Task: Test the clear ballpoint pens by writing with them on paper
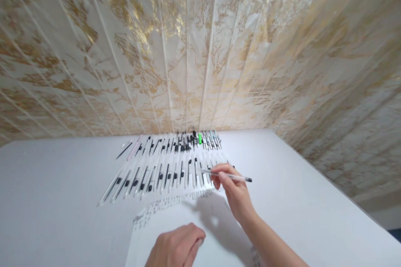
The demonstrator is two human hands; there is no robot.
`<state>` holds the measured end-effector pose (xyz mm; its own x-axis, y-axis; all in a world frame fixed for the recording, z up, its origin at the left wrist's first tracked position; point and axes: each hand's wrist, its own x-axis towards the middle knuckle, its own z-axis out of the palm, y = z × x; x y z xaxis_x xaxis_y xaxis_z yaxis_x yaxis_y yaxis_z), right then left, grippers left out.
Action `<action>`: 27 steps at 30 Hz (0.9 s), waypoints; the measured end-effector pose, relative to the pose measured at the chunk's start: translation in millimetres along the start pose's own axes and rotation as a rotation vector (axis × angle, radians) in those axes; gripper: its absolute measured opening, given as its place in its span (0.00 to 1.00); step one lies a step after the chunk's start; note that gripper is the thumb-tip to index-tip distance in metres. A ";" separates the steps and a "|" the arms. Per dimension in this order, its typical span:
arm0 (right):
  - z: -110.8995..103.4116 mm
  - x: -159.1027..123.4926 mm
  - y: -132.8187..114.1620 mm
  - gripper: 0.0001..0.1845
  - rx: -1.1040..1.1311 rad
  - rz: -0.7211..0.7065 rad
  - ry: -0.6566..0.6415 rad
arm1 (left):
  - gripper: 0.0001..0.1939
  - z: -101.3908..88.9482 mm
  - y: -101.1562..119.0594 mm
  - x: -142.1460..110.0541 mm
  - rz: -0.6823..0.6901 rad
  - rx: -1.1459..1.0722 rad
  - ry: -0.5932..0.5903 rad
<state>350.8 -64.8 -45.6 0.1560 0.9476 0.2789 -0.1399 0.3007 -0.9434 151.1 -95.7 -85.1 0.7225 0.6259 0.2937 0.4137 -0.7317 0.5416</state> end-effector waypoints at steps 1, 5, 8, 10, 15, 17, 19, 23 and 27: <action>-4.7 -0.3 -0.4 0.10 -0.029 -0.031 0.002 | 0.14 -4.1 2.2 1.9 0.021 0.016 0.005; -10.8 -11.2 7.7 0.13 -0.234 -0.130 -0.129 | 0.15 -10.9 7.2 6.9 0.103 0.240 0.040; -8.3 -17.1 12.6 0.13 -0.369 -0.222 -0.179 | 0.14 -5.6 14.2 3.0 0.239 0.355 0.096; -7.3 -16.9 13.8 0.13 -0.397 -0.245 -0.164 | 0.14 0.9 21.8 -3.9 0.392 0.372 0.109; -9.1 -14.2 14.6 0.13 -0.399 -0.199 -0.106 | 0.13 22.3 33.6 -25.8 0.500 0.479 -0.008; -9.6 -14.6 15.1 0.13 -0.399 -0.196 -0.108 | 0.15 34.8 32.1 -34.4 0.465 0.479 0.039; -9.4 -15.3 15.5 0.13 -0.402 -0.195 -0.116 | 0.23 47.5 28.6 -43.0 0.345 0.443 0.112; -8.1 -16.4 15.6 0.13 -0.406 -0.174 -0.127 | 0.37 57.4 19.1 -58.2 0.308 0.395 -0.042; -10.2 -14.4 17.3 0.12 -0.309 -0.213 0.072 | 0.36 41.5 12.3 -54.3 0.369 0.364 -0.156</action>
<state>356.1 -74.3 -67.8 0.2192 0.8541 0.4716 0.2029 0.4329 -0.8783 140.0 -149.8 -127.0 0.9186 0.2819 0.2771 0.2616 -0.9591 0.1083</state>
